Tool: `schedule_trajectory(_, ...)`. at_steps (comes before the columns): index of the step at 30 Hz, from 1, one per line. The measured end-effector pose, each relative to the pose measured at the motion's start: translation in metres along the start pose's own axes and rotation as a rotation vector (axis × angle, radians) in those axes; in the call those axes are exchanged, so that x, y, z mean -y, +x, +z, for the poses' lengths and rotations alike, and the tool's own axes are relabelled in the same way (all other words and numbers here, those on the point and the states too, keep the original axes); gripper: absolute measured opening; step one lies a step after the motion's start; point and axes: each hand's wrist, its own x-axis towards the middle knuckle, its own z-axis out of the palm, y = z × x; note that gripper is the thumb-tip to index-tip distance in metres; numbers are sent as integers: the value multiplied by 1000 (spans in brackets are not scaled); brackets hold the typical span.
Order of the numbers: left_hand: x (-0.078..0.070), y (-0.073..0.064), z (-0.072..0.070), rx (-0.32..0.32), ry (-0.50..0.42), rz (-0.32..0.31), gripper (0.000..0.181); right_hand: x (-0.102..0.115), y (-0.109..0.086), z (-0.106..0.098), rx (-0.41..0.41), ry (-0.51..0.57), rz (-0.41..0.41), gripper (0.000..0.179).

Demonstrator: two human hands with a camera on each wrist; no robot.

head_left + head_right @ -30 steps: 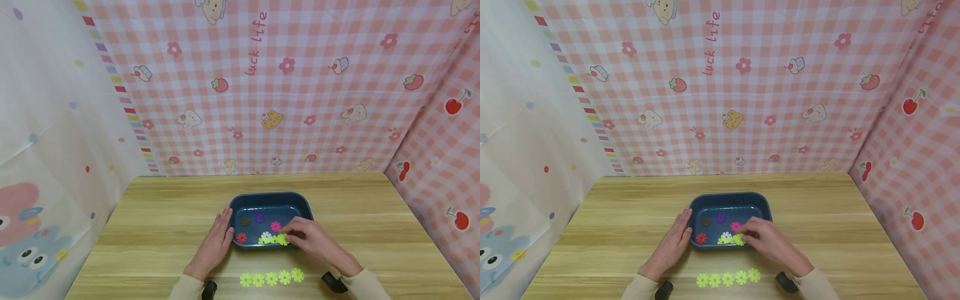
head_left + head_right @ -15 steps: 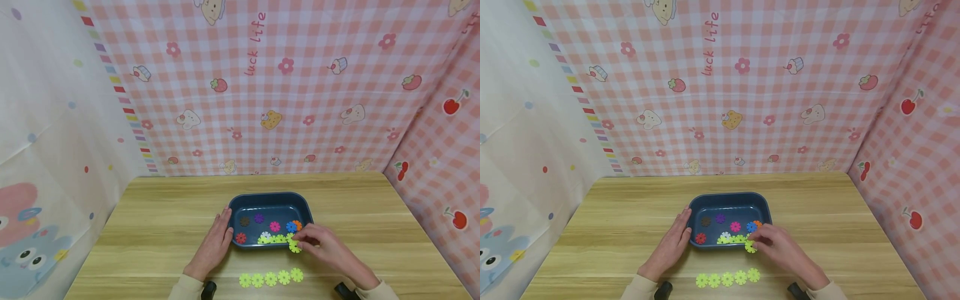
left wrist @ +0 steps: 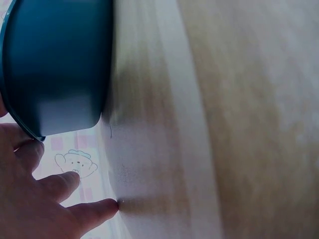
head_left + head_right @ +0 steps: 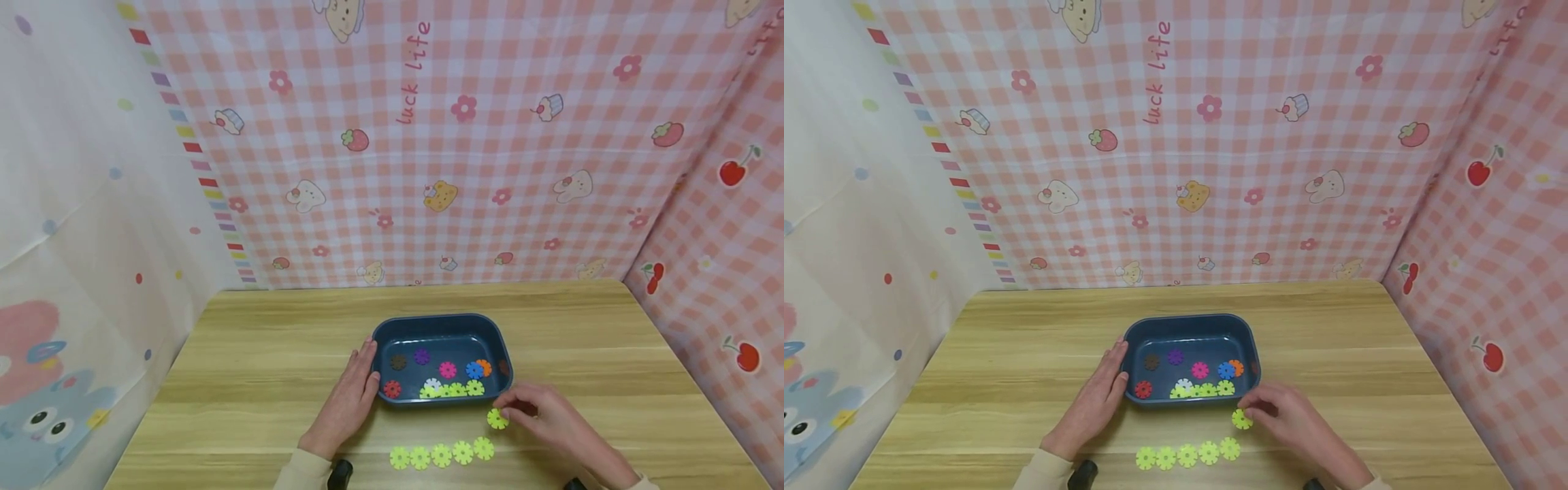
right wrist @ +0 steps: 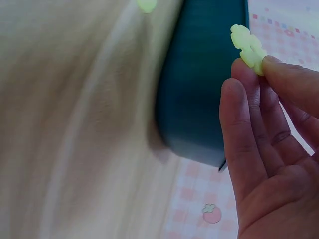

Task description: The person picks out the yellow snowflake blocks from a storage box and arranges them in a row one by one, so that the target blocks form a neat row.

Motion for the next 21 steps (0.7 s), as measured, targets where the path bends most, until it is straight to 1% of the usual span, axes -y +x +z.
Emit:
schedule_trajectory(7, 0, 1, 0, 8, -6, -19, 58, -8, -8, 1, 45, 36, 82, 12)
schedule_trajectory(14, 1, 1, 0, 4, -9, -13, 58, -16, -13, 5, 109, 78, 159, 6)
schedule_trajectory(21, 1, 1, 0, 6, -9, -6, 58, -23, -15, 9, 143, 75, 167, 6)
